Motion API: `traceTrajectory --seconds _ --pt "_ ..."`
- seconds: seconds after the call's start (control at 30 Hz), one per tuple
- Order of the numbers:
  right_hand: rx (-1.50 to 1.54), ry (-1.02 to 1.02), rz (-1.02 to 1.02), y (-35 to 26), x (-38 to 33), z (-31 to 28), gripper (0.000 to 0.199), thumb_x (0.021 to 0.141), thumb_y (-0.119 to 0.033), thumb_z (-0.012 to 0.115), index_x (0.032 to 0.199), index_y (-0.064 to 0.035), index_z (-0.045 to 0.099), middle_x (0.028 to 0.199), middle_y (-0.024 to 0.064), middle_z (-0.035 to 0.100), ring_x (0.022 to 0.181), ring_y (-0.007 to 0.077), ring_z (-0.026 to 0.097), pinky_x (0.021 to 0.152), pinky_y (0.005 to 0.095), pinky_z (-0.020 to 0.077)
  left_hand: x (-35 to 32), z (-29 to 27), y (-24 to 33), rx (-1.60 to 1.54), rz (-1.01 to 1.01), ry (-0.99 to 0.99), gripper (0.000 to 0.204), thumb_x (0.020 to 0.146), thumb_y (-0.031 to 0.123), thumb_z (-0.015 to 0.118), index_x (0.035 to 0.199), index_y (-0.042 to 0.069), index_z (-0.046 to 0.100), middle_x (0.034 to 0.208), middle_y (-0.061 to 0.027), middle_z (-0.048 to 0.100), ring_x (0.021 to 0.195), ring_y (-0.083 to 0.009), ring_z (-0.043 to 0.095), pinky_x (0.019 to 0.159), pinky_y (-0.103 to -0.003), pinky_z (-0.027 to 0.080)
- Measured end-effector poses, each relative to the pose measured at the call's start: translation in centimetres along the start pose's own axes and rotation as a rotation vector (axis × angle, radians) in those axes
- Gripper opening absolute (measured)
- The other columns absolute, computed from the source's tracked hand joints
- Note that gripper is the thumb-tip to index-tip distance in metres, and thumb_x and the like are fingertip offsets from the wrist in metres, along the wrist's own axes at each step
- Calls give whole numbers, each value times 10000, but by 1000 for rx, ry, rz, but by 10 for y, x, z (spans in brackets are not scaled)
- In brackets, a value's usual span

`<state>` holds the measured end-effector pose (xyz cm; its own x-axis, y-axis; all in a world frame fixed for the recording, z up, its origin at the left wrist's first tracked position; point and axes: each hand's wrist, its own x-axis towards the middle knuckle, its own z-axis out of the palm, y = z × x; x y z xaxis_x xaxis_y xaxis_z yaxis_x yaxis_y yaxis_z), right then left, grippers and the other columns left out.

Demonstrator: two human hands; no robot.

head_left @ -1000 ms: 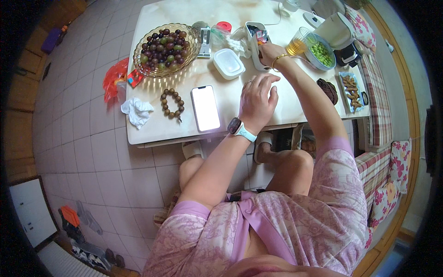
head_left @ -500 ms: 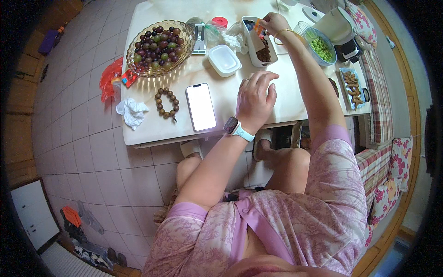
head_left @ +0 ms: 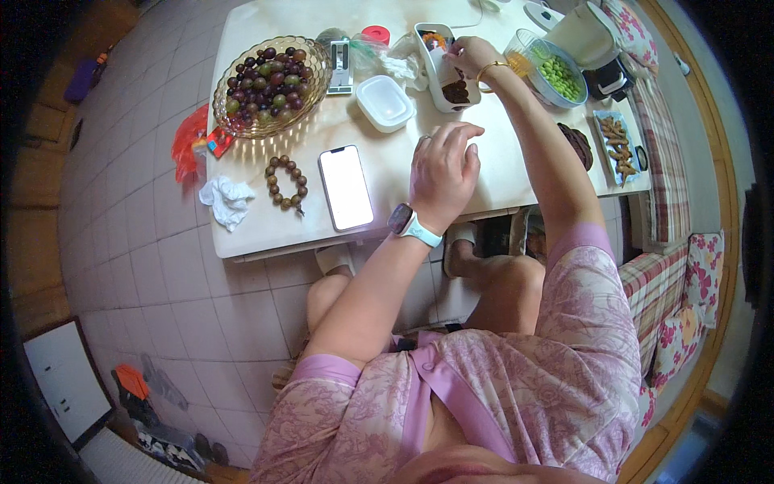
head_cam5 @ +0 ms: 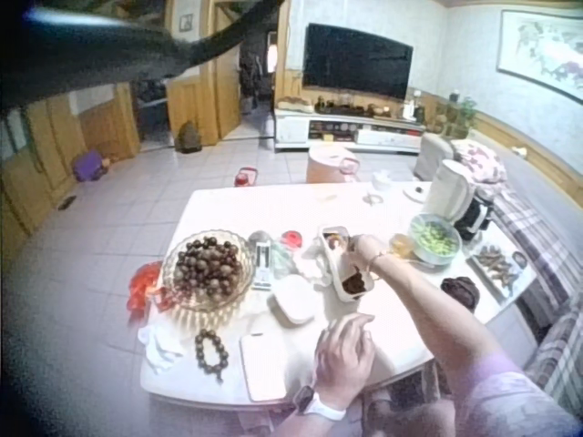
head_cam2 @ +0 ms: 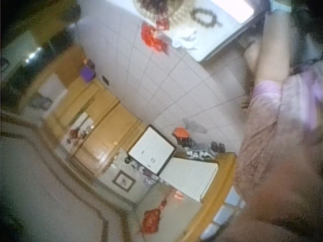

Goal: The person sits on the floor and cleans a string of dark brown beads using a white tissue. They wipe each bead individually, rotating the string to access different sections. The person handles the beads and tissue with both hands throughout the process.

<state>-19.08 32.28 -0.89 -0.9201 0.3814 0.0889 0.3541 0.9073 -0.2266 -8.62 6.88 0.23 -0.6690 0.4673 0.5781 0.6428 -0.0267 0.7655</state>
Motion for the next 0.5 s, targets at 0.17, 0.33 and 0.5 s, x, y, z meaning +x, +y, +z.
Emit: traceTrajectory --seconds 0.17,0.33,0.5 --pt "396 -100 -130 -10 -13 -6 281 883 -131 578 1145 -47 634 889 92 709 743 144 668 647 274 542 -1 3 -2 17 12 -2 178 826 51 557 996 53 609 985 -102 632 918 -295 602 816 -391 467" --pt "585 -43 -110 -1 -24 -9 287 871 -75 563 1154 -69 611 893 72 706 791 135 670 618 271 542 -1 3 -4 24 12 2 173 830 58 558 995 56 611 976 -94 633 914 -290 599 813 -386 468" --pt "161 54 -222 17 -29 -2 213 802 -202 653 970 -76 686 861 122 703 777 262 682 692 375 538 -2 5 -6 19 21 3 172 833 59 557 997 56 610 971 -90 633 905 -287 599 810 -384 467"
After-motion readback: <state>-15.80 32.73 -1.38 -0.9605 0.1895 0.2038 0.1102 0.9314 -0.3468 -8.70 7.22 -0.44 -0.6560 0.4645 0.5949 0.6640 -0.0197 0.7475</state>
